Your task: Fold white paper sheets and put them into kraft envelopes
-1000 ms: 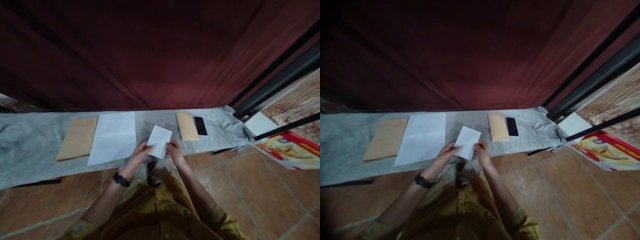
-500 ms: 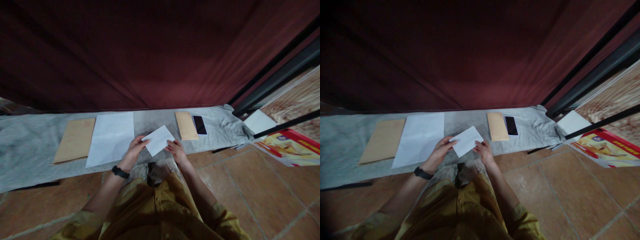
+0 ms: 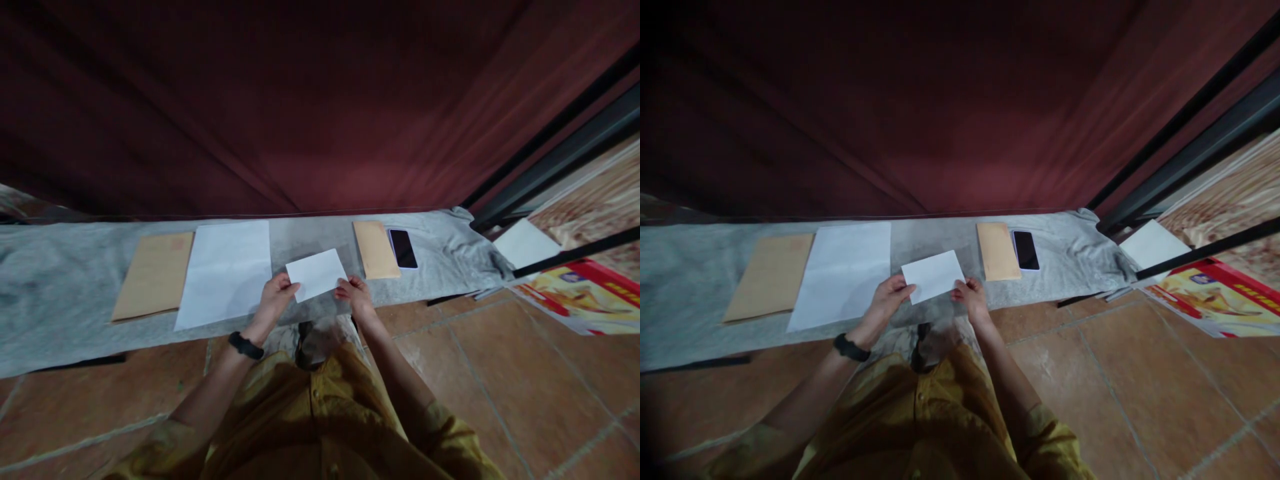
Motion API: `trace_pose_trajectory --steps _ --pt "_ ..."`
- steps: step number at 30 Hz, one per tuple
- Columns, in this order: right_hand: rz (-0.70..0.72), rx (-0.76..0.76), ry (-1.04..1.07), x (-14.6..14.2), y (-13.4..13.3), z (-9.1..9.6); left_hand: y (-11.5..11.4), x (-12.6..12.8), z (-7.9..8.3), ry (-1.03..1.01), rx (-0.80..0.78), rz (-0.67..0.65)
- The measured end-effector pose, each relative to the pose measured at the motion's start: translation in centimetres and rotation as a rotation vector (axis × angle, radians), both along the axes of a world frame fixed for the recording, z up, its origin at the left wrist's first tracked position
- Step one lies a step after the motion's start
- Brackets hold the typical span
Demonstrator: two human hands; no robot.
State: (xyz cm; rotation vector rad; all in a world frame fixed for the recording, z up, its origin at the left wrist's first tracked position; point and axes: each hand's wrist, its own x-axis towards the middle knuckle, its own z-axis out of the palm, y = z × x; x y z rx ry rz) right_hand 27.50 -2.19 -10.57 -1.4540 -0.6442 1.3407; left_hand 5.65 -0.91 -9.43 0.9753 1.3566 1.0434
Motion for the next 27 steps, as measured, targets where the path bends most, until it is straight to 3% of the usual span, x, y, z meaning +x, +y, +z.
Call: trace_pose_trajectory --steps 6,11,14,17,19,24,27 --pt "0.049 -0.045 -0.164 0.3 0.7 -0.8 1.4 0.5 -1.5 0.366 0.052 0.014" --pt "0.104 -0.095 -0.237 0.3 0.3 -0.7 0.4 0.8 -0.4 0.759 0.124 -0.043" --pt "0.136 -0.119 -0.256 0.3 0.1 -0.5 -1.3 1.2 0.1 0.998 0.314 -0.079" --pt "0.155 -0.135 -0.271 0.4 0.1 -0.5 -3.6 2.1 -0.3 1.136 0.59 -0.272" --pt "0.164 -0.142 -0.282 0.4 0.2 -0.5 -4.8 2.8 -0.9 1.188 0.676 -0.407" --pt "0.202 -0.161 -0.327 0.6 0.1 -0.1 -5.1 3.6 -1.5 1.312 0.638 -0.55" --pt "0.27 -0.137 -0.546 0.8 -0.4 0.6 -4.6 3.5 -1.0 1.364 0.62 -0.63"
